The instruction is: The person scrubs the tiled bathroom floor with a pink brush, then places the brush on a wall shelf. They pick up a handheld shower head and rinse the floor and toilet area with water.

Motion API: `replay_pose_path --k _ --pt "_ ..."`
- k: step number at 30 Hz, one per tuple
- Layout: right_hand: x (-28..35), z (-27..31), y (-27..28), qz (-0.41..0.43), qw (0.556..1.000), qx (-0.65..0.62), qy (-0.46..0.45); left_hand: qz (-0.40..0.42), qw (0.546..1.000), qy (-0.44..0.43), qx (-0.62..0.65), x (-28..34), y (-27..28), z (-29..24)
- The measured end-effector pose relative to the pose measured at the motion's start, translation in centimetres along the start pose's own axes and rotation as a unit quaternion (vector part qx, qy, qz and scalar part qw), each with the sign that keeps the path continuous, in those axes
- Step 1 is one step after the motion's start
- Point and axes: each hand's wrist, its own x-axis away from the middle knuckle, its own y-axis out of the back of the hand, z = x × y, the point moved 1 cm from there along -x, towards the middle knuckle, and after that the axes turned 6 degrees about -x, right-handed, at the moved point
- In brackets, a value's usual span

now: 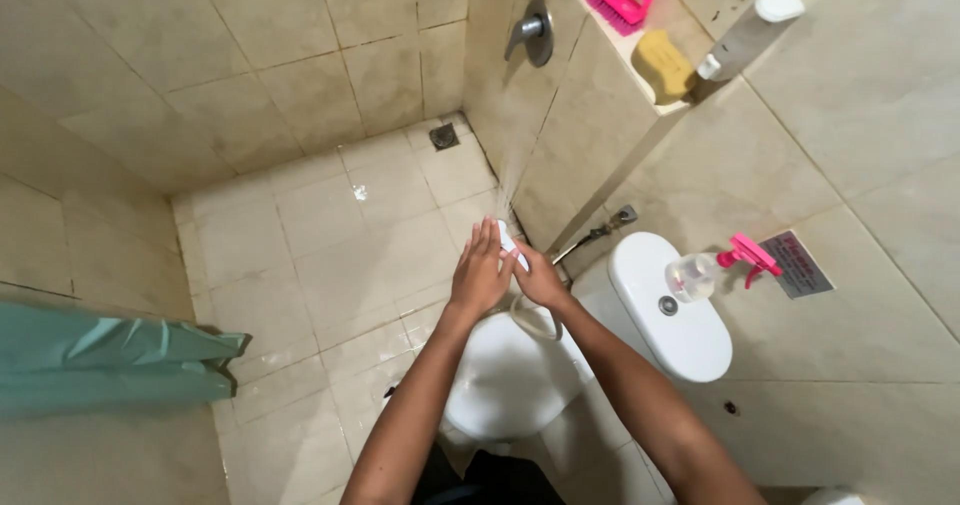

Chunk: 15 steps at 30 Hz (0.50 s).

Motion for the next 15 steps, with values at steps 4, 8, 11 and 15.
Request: replay_pose_path --k 4,8,11,15 --pt "1.2 -2.5 1.3 -0.018 1.000 0.011 0.000 0.017 1.000 0.003 0.000 -0.4 -1.7 -1.4" --pt "2.5 -3.5 2.6 -0.049 0.997 0.036 -0.053 0.046 0.999 0.004 0.003 -0.8 -2.8 -3.4" --pt "3.0 -4.5 3.8 -0.070 0.996 0.030 -0.054 0.052 0.999 -0.002 0.003 -1.3 -3.4 -4.8" --pt "3.2 -3.4 5.4 -0.068 0.998 0.009 -0.013 0.047 0.999 -0.006 0.013 -1.2 -3.4 -6.1"
